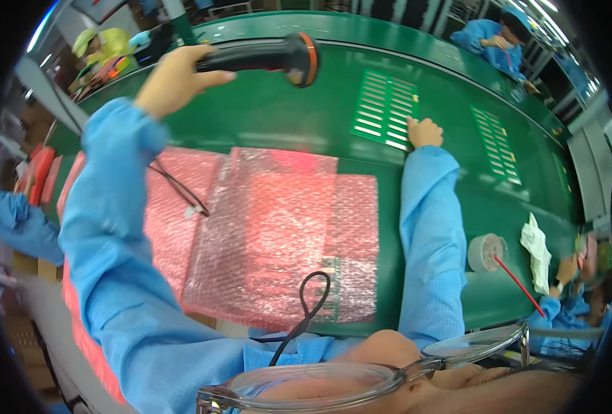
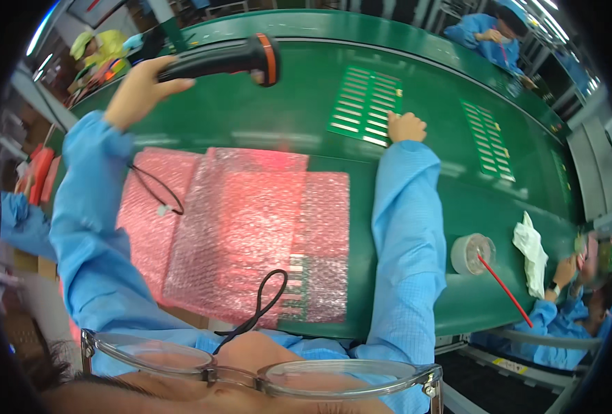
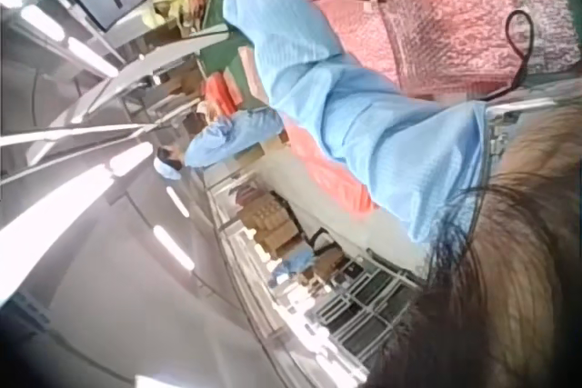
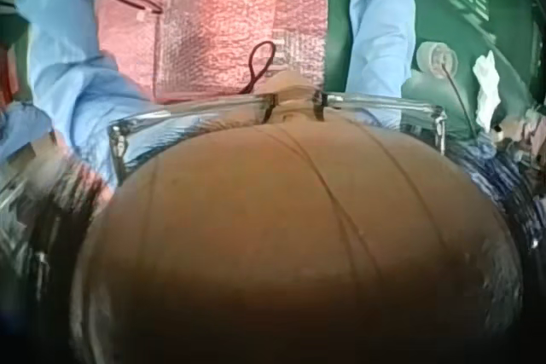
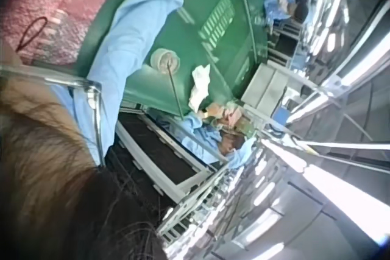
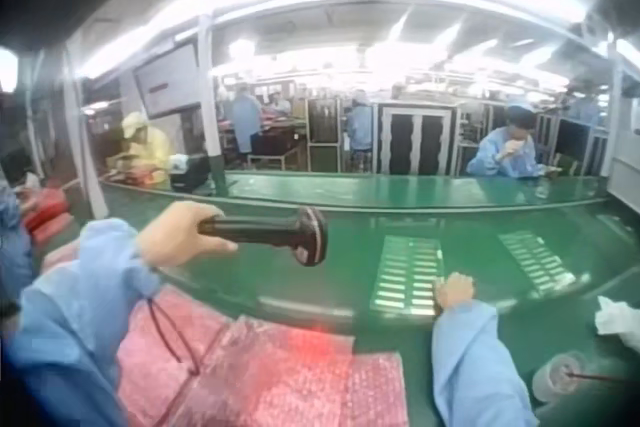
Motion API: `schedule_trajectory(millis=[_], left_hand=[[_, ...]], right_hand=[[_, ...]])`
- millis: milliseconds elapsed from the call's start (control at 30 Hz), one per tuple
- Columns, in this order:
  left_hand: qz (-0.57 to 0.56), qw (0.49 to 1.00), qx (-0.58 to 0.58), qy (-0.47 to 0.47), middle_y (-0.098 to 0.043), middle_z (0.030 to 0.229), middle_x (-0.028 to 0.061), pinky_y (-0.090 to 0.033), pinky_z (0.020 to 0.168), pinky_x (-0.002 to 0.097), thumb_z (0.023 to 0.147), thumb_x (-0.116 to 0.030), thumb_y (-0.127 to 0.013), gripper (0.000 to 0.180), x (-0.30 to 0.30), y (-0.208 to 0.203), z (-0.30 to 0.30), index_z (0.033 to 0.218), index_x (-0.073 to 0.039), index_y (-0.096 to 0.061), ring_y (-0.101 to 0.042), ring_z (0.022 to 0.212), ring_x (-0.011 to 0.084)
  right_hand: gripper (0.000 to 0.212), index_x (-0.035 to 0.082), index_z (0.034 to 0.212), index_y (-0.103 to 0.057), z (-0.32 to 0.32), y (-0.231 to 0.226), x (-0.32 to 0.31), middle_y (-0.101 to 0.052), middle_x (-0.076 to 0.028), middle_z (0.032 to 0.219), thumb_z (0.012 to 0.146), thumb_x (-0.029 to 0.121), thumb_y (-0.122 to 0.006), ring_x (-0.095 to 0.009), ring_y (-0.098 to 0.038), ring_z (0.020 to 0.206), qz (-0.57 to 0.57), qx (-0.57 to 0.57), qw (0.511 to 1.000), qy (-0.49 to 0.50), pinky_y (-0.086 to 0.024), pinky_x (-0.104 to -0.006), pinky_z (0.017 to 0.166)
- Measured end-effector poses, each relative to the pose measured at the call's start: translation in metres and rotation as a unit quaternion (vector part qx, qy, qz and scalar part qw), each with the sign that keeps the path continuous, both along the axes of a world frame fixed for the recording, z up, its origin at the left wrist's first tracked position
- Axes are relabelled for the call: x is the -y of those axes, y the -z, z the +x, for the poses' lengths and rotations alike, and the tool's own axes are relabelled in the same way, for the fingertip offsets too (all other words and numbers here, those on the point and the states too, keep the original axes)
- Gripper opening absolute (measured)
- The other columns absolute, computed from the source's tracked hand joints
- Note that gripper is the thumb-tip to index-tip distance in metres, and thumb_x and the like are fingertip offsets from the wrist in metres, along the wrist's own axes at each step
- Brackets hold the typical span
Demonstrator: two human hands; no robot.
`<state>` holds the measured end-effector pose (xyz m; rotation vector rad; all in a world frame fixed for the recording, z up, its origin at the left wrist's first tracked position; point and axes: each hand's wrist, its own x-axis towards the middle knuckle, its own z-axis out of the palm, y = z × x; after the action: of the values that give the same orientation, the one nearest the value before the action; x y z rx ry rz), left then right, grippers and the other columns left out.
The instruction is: Scanning electronic circuit boards and wrapping them in bubble wrap for assembly line processing.
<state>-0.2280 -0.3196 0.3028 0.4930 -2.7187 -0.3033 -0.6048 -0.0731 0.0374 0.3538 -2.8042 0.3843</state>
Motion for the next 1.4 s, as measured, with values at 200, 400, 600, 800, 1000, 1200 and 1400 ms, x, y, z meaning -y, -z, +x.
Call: schedule_trajectory(millis=[200, 400, 600, 800, 1000, 1200, 1400], left_hand=[[-0.138, 0.977, -0.018, -0.162, -0.054, 0.066, 0.0152, -0.042, 0.057, 0.0330, 0.072, -0.019, -0.071, 0.034, -0.012, -0.052, 0.178, 0.095, 0.001, -0.057, -0.053, 0.059, 0.0210], [-0.045, 0.954, -0.086, -0.282, -0.060, 0.078, 0.0158, -0.045, 0.065, 0.0374, 0.072, -0.027, -0.072, 0.039, 0.008, 0.045, 0.233, 0.101, -0.005, -0.058, -0.060, 0.072, 0.0303], [0.090, 0.939, -0.193, -0.272, -0.060, 0.079, 0.0191, -0.044, 0.063, 0.0418, 0.074, -0.027, -0.070, 0.033, 0.045, 0.196, 0.217, 0.097, -0.007, -0.057, -0.058, 0.075, 0.0371], [0.094, 0.921, -0.155, -0.345, -0.062, 0.077, 0.0183, -0.046, 0.063, 0.0450, 0.076, -0.036, -0.067, 0.037, 0.041, 0.226, 0.201, 0.098, -0.008, -0.057, -0.060, 0.073, 0.0379], [0.073, 0.928, -0.131, -0.339, -0.062, 0.073, 0.0174, -0.046, 0.062, 0.0475, 0.077, -0.039, -0.063, 0.035, 0.044, 0.231, 0.204, 0.095, -0.009, -0.055, -0.060, 0.070, 0.0367], [0.079, 0.929, -0.131, -0.337, -0.061, 0.074, 0.0170, -0.046, 0.061, 0.0462, 0.076, -0.036, -0.064, 0.034, 0.044, 0.229, 0.205, 0.092, -0.009, -0.054, -0.060, 0.070, 0.0368], [0.081, 0.930, -0.140, -0.331, -0.061, 0.074, 0.0175, -0.046, 0.061, 0.0462, 0.075, -0.036, -0.065, 0.034, 0.045, 0.231, 0.204, 0.093, -0.009, -0.053, -0.060, 0.070, 0.0371]], right_hand=[[0.027, 0.009, 0.095, -0.063, -0.052, 0.005, -0.002, -0.063, -0.015, 0.100, 0.085, 0.023, -0.043, -0.035, -0.061, 0.093, 0.105, 0.047, 0.984, -0.132, -0.050, -0.0456, 0.075], [0.024, 0.004, 0.094, -0.064, -0.046, -0.001, 0.007, -0.062, -0.019, 0.102, 0.082, 0.013, -0.045, -0.037, -0.059, 0.095, 0.094, 0.088, 0.985, -0.112, -0.049, -0.0451, 0.080], [0.025, 0.003, 0.097, -0.064, -0.028, -0.004, 0.011, -0.060, -0.020, 0.106, 0.083, 0.011, -0.044, -0.038, -0.058, 0.098, 0.092, 0.099, 0.987, -0.087, -0.048, -0.0447, 0.082], [0.035, 0.006, 0.106, -0.062, -0.028, 0.010, 0.008, -0.057, -0.017, 0.115, 0.089, 0.028, -0.041, -0.036, -0.055, 0.105, 0.137, 0.123, 0.982, -0.031, -0.046, -0.0441, 0.087], [0.028, 0.003, 0.102, -0.063, -0.030, 0.006, 0.022, -0.058, -0.018, 0.113, 0.085, 0.015, -0.044, -0.036, -0.056, 0.103, 0.125, 0.150, 0.978, -0.073, -0.047, -0.0433, 0.085], [0.027, 0.002, 0.097, -0.064, -0.030, 0.003, 0.030, -0.060, -0.021, 0.105, 0.083, 0.017, -0.047, -0.037, -0.058, 0.097, 0.075, 0.092, 0.990, -0.081, -0.048, -0.0443, 0.081], [0.031, -0.003, 0.085, -0.063, -0.042, -0.001, 0.031, -0.062, -0.024, 0.089, 0.078, 0.027, -0.057, -0.037, -0.062, 0.085, -0.011, 0.021, 0.995, -0.095, -0.050, -0.0448, 0.072]])
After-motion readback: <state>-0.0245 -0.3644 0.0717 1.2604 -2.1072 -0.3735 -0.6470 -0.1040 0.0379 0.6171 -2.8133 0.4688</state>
